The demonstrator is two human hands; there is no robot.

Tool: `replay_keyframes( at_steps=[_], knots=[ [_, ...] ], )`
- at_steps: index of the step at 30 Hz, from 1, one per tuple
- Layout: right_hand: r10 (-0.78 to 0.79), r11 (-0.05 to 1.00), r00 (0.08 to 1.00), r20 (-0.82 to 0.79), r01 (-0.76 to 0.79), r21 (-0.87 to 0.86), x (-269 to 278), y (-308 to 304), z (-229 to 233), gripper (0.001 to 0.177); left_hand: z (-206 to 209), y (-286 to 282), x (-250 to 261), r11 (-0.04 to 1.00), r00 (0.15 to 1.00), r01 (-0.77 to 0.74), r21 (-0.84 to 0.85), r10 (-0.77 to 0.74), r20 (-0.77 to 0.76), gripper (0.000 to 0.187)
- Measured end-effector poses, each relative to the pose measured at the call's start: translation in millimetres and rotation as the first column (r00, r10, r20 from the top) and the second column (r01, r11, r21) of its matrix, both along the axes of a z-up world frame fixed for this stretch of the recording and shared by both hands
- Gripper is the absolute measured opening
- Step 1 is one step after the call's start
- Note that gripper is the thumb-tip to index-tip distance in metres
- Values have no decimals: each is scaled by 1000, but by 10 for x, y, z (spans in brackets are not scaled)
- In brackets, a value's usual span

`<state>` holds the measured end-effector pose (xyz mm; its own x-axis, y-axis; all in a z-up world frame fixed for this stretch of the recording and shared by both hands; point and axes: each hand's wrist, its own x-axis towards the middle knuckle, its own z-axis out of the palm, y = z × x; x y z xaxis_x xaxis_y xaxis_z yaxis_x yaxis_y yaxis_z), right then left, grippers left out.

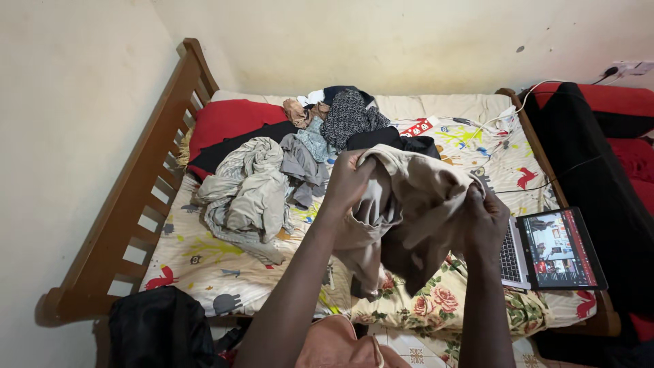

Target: The person picks up different pieces of clothing from a bed, folds them by hand, and places them in a stack on a shelf.

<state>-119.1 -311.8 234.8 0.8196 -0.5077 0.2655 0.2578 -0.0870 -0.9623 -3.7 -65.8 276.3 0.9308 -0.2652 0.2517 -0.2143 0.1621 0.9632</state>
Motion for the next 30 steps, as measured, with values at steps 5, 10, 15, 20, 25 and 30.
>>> replay_keyframes(
  at_steps=[5, 10, 15, 20, 25, 30],
  knots=[
    [105, 921, 987, 124, -143, 361, -5, 27, 267, 24, 56, -20, -47, 999, 970, 1, 44, -12, 245, 18],
    [199, 868, 960, 196, -266, 419, -57, 87, 623, 24, 99, -157, -308, 942, 920, 325, 86, -336, 201, 54],
    [365, 829, 912, 188, -410, 381, -125, 331, 832, 26, -52, -468, -648, 845, 839, 359, 395, -478, 260, 35],
    [389, 861, 867, 311, -462, 212, -218, 290, 826, 34, -148, -589, -551, 995, 963, 102, -20, -93, 252, 22],
    [301, 934, 954, 21, -290, -210, -298, 210, 514, 57, 57, -560, -218, 989, 982, -145, 17, 142, 122, 11],
    [209, 805, 775, -596, -482, -344, -191, 201, -177, 63, 356, -603, 133, 868, 980, -165, -468, 198, 23, 6]
  ],
)
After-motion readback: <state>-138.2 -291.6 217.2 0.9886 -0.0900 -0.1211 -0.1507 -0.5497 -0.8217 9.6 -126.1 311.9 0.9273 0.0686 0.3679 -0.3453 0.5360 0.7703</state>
